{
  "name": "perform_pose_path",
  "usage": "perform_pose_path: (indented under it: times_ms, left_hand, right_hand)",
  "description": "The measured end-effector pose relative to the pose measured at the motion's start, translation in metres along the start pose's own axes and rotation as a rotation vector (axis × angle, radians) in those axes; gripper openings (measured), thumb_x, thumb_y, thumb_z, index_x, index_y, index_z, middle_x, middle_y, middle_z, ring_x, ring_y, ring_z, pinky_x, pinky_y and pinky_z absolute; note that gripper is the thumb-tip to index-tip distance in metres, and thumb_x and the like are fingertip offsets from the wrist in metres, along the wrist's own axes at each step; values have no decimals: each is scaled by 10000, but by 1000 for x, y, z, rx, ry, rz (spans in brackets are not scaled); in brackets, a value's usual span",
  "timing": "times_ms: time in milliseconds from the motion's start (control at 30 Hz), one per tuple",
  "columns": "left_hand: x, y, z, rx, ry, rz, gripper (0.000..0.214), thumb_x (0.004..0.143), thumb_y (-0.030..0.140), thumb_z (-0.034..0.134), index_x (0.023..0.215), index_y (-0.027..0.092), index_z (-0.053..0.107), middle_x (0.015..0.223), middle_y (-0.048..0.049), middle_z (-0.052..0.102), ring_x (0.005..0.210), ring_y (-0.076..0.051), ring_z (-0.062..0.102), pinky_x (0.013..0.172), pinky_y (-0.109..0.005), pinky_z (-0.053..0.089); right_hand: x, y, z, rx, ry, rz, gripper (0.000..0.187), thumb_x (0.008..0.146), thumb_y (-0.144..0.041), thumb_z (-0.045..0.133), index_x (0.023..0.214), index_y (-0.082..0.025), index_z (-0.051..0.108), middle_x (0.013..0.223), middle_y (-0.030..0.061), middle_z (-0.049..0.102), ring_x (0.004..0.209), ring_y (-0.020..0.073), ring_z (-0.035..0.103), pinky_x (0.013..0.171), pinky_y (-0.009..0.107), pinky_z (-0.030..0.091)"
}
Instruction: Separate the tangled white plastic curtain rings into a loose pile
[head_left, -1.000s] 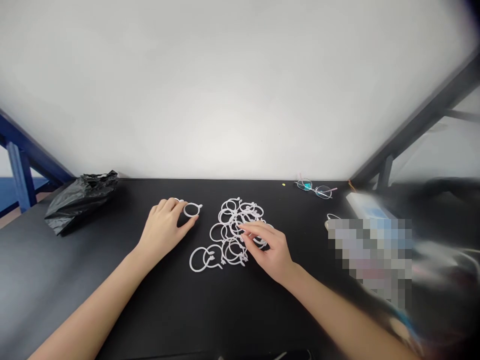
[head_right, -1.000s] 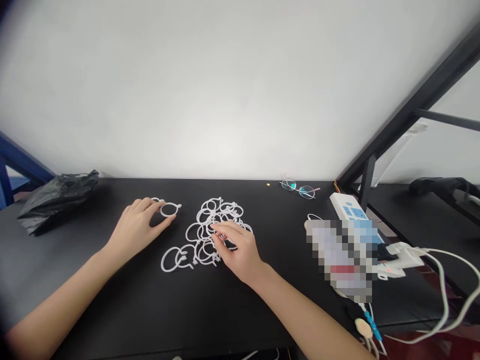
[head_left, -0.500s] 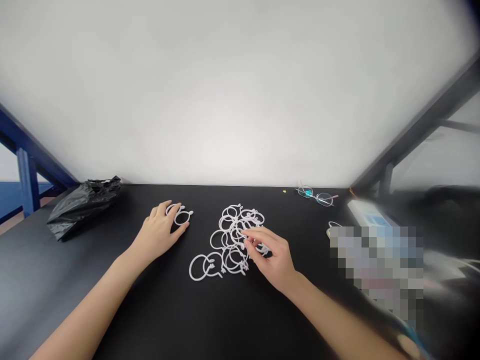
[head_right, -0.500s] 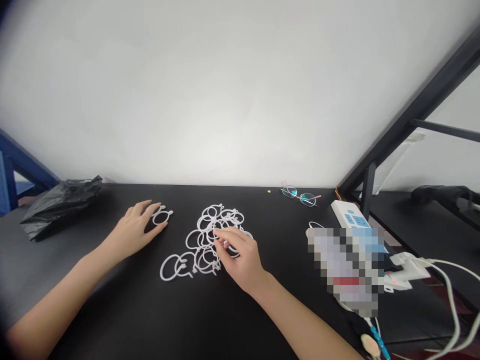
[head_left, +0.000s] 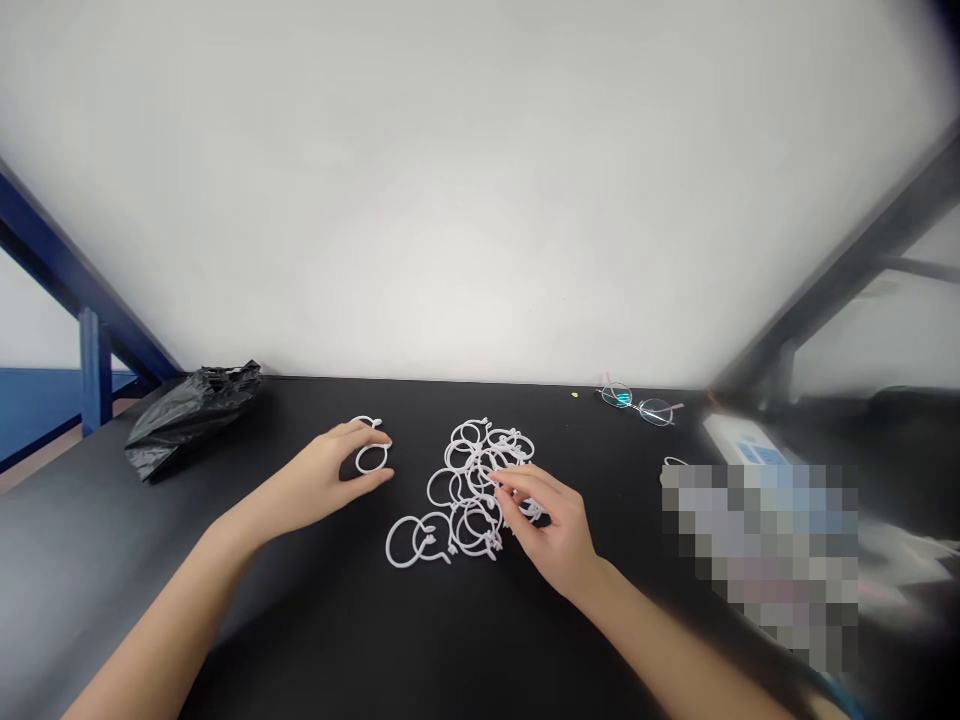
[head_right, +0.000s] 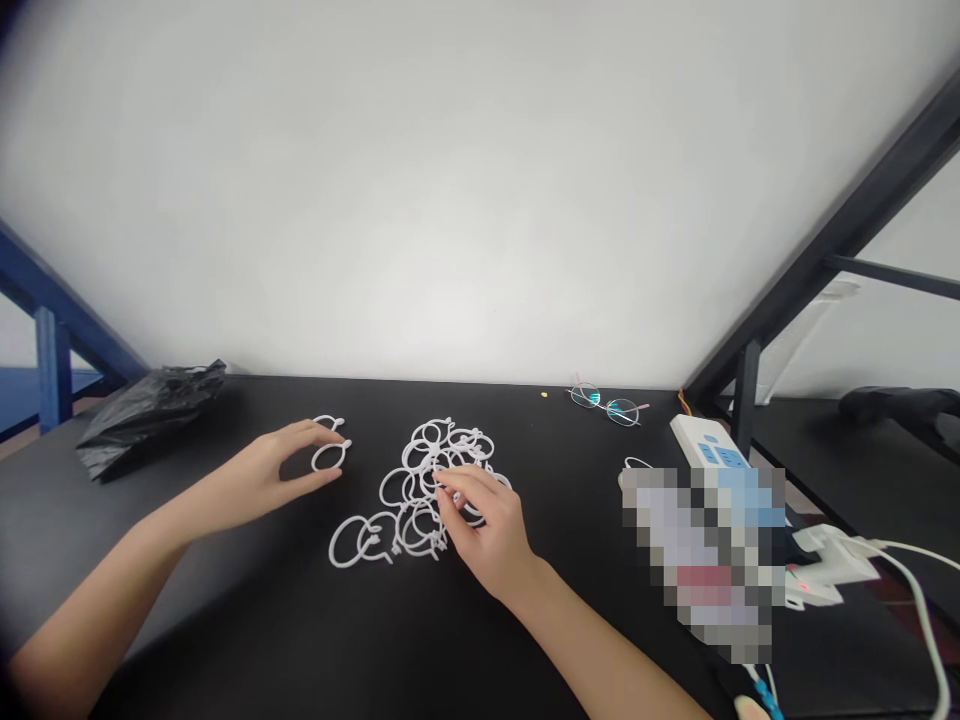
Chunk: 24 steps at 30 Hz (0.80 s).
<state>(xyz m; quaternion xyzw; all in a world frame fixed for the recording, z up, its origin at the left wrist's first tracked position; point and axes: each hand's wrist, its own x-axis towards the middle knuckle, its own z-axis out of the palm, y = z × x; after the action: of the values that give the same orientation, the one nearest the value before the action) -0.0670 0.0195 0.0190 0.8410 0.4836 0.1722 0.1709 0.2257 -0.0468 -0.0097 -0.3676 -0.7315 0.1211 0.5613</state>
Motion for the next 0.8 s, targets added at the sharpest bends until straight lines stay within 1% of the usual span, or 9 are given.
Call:
perform_pose_path:
  times_ms: [67, 133, 233, 400, 467, 567, 667, 733, 800]
  left_hand:
    - [-4, 16, -5, -145, -157, 39, 464, 841, 566, 627, 1185, 257, 617, 1120, -49, 661, 960, -219, 632, 863, -326, 526]
    - [-8, 29, -4, -206, -300, 51, 582, 732, 535, 754, 1231, 281, 592, 1148, -32, 629, 956, -207, 614, 843, -305, 529]
    - [-10, 37, 5, -225, -403, 37, 626, 663, 436, 810, 1232, 302, 587, 1193, -17, 580, 992, -208, 594, 847, -296, 523]
    - [-8, 38, 16, -231, -384, 33, 402, 721, 344, 736, 1102, 261, 641, 1054, -14, 610, 923, -201, 598, 793, -294, 518]
    - [-7, 38, 15, -237, -359, 54, 337, 748, 310, 704, 1076, 255, 655, 1032, -19, 618, 910, -199, 604, 797, -303, 523]
    - [-6, 38, 11, -264, -322, 89, 314, 771, 291, 692, 1081, 253, 659, 1042, -27, 620, 918, -198, 609, 843, -336, 536]
    - [-4, 39, 9, -393, -243, 94, 313, 799, 307, 694, 1102, 243, 650, 1070, -38, 605, 921, -187, 620, 865, -352, 560]
    - [-4, 42, 14, -537, -211, 87, 344, 802, 290, 700, 1138, 240, 642, 1103, -45, 574, 902, -172, 624, 827, -337, 587]
    - [-4, 48, 22, -678, -216, 99, 382, 785, 250, 717, 1160, 245, 645, 1129, -47, 538, 869, -154, 618, 776, -322, 606]
  right_hand:
    - [0, 0, 0, -4, 1, -4, 248, 871, -39, 589, 1017, -193, 717, 893, 66, 738, 631, 127, 641, 579, 259, 573]
    - [0, -1, 0, -9, 1, -4, 244, 871, -39, 590, 1014, -189, 718, 894, 67, 739, 627, 125, 639, 585, 261, 574]
    - [-1, -1, 0, -17, 1, -7, 235, 871, -47, 594, 1009, -189, 720, 896, 64, 739, 624, 122, 638, 595, 263, 578]
    - [0, -2, 0, -8, -3, -14, 244, 875, -58, 584, 1021, -200, 720, 891, 59, 742, 639, 134, 658, 588, 265, 579]
    - [0, -3, -1, -4, -5, -13, 245, 877, -60, 580, 1018, -203, 720, 886, 60, 744, 651, 142, 667, 588, 268, 580]
    - [0, -4, -1, 0, -6, -7, 246, 883, -65, 571, 1015, -211, 719, 880, 62, 746, 674, 152, 675, 584, 271, 580]
    - [-1, -6, -1, 4, -12, -3, 249, 886, -70, 569, 1022, -216, 718, 883, 59, 744, 669, 146, 671, 592, 270, 587]
    - [-2, -7, 0, 28, -22, 8, 256, 886, -78, 578, 1054, -217, 712, 899, 59, 740, 678, 143, 675, 601, 264, 597]
    - [-4, -7, 0, 76, -48, 34, 291, 886, -105, 600, 1138, -220, 688, 953, 67, 737, 700, 144, 688, 607, 260, 608]
